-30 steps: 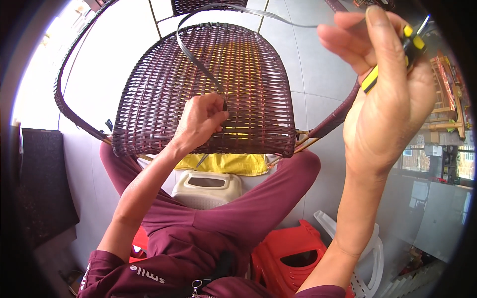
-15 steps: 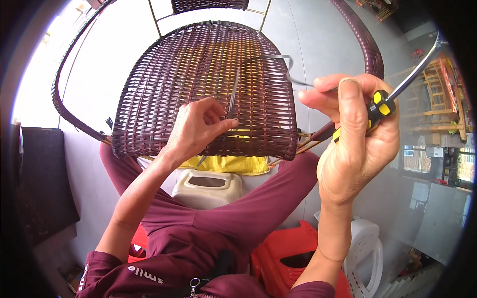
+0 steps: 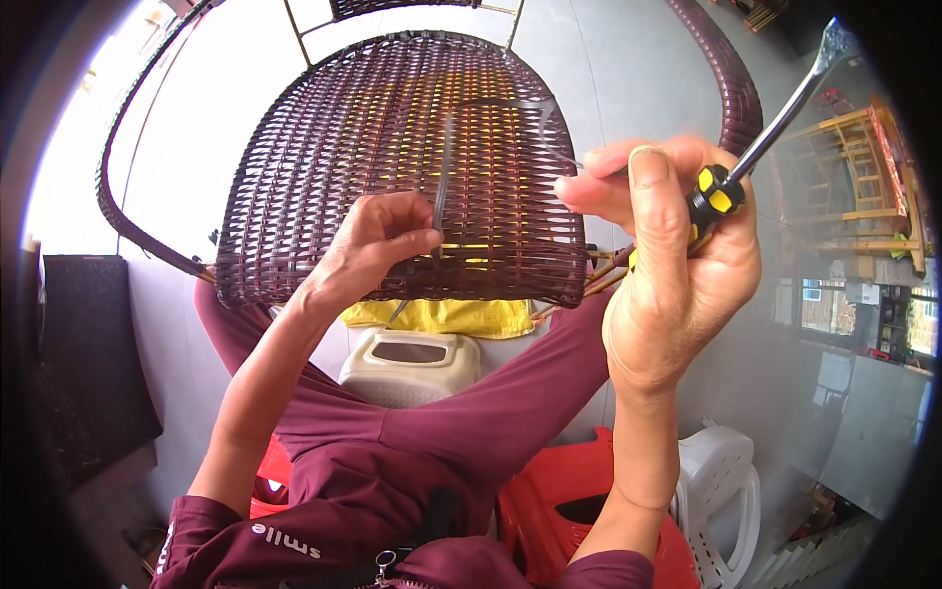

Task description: The person repairs the wicker of a chair by hand and using a tool. They thread a replacement wicker strip through the existing weave and use a screwdriver to tighten and secure the components.

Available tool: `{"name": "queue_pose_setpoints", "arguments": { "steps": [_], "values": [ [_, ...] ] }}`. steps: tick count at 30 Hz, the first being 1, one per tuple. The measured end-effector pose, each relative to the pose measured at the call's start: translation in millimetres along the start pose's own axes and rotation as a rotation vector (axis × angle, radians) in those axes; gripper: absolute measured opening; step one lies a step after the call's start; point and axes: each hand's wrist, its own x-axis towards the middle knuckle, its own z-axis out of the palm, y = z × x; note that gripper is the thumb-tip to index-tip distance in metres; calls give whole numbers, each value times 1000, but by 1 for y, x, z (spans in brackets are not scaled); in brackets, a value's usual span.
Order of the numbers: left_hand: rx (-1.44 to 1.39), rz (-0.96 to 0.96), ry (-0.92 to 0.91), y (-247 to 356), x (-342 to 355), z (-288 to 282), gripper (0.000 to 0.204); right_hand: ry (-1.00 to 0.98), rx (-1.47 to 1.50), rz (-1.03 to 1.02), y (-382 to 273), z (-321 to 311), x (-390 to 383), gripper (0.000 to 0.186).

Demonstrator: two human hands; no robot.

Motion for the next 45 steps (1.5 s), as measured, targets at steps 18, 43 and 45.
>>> {"name": "queue_pose_setpoints", "arguments": {
  "steps": [18, 43, 45],
  "values": [
    [-501, 86, 4, 77, -50, -6, 10, -45, 153, 296, -19, -21, -50, 7],
    [-621, -499, -446, -51, -201, -4, 11, -122, 219, 558, -22, -4, -71, 9],
    [-484, -424, -538, -50, -190, -2, 15, -124, 198, 551, -21, -2, -70, 10]
  ]
}}
